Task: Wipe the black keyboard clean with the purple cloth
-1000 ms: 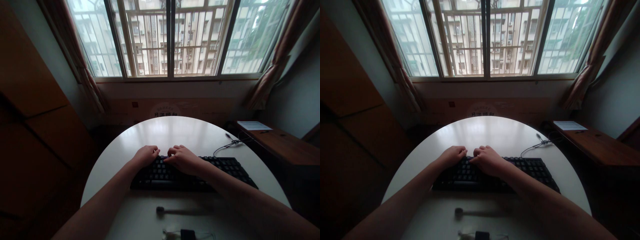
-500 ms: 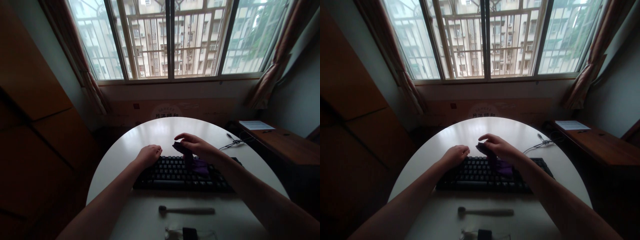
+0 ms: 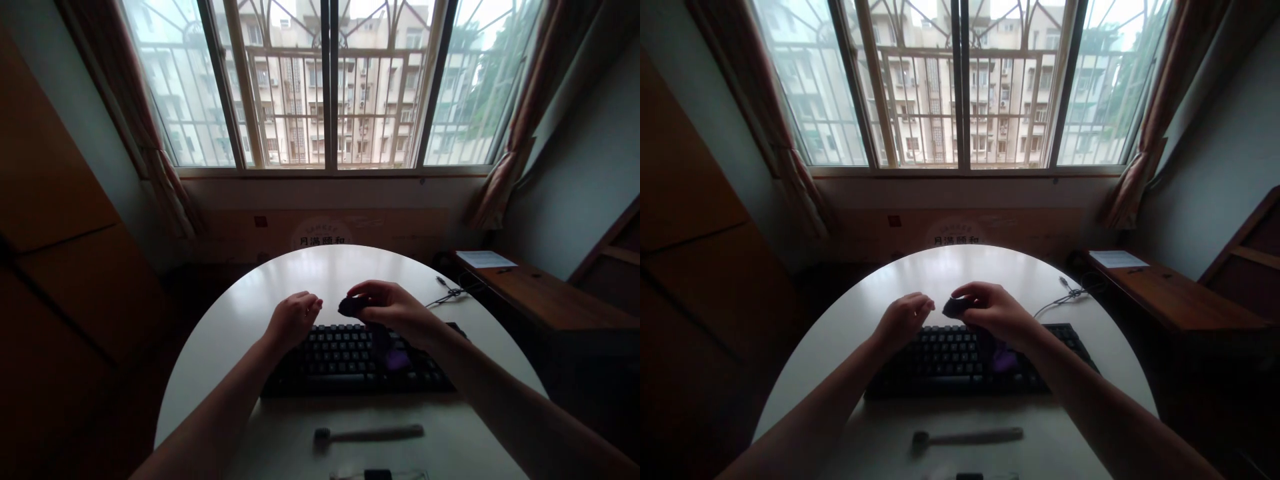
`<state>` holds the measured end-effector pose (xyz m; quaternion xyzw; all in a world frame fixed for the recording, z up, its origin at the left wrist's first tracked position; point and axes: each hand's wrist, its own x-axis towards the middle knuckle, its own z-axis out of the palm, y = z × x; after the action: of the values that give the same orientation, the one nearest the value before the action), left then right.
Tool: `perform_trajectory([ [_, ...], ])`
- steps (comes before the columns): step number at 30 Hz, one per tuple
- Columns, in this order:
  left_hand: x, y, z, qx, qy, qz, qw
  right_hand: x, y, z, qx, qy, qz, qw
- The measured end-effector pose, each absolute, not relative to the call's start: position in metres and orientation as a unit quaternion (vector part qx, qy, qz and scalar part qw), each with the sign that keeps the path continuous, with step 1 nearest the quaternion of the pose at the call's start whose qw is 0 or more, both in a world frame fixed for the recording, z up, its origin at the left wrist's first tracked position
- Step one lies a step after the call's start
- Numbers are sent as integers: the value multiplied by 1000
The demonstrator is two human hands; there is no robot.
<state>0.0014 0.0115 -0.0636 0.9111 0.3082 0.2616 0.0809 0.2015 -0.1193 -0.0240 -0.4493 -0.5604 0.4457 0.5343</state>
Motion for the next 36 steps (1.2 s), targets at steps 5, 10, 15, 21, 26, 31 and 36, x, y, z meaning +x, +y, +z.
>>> perform_trajectory([
  [5,9,-12,-54,895,270,296,193,187,-101,-70,-482,-511,391,595],
  [10,17,-21,-56,868,228,272,347,187,-105,-81,-489,-511,374,600],
  [15,18,-16,-60,851,247,295,359,194,-106,-80,-487,-486,381,618],
  [21,17,-14,-59,846,248,313,353,192,-106,-81,-471,-463,393,639],
  [26,17,-18,-59,849,223,316,359,182,-108,-80,-434,-494,488,573],
  [31,16,-20,-58,844,197,337,368,184,-104,-78,-491,-507,445,551],
  [36,11,-12,-59,834,193,328,400,200,-117,-59,-414,-470,552,550],
])
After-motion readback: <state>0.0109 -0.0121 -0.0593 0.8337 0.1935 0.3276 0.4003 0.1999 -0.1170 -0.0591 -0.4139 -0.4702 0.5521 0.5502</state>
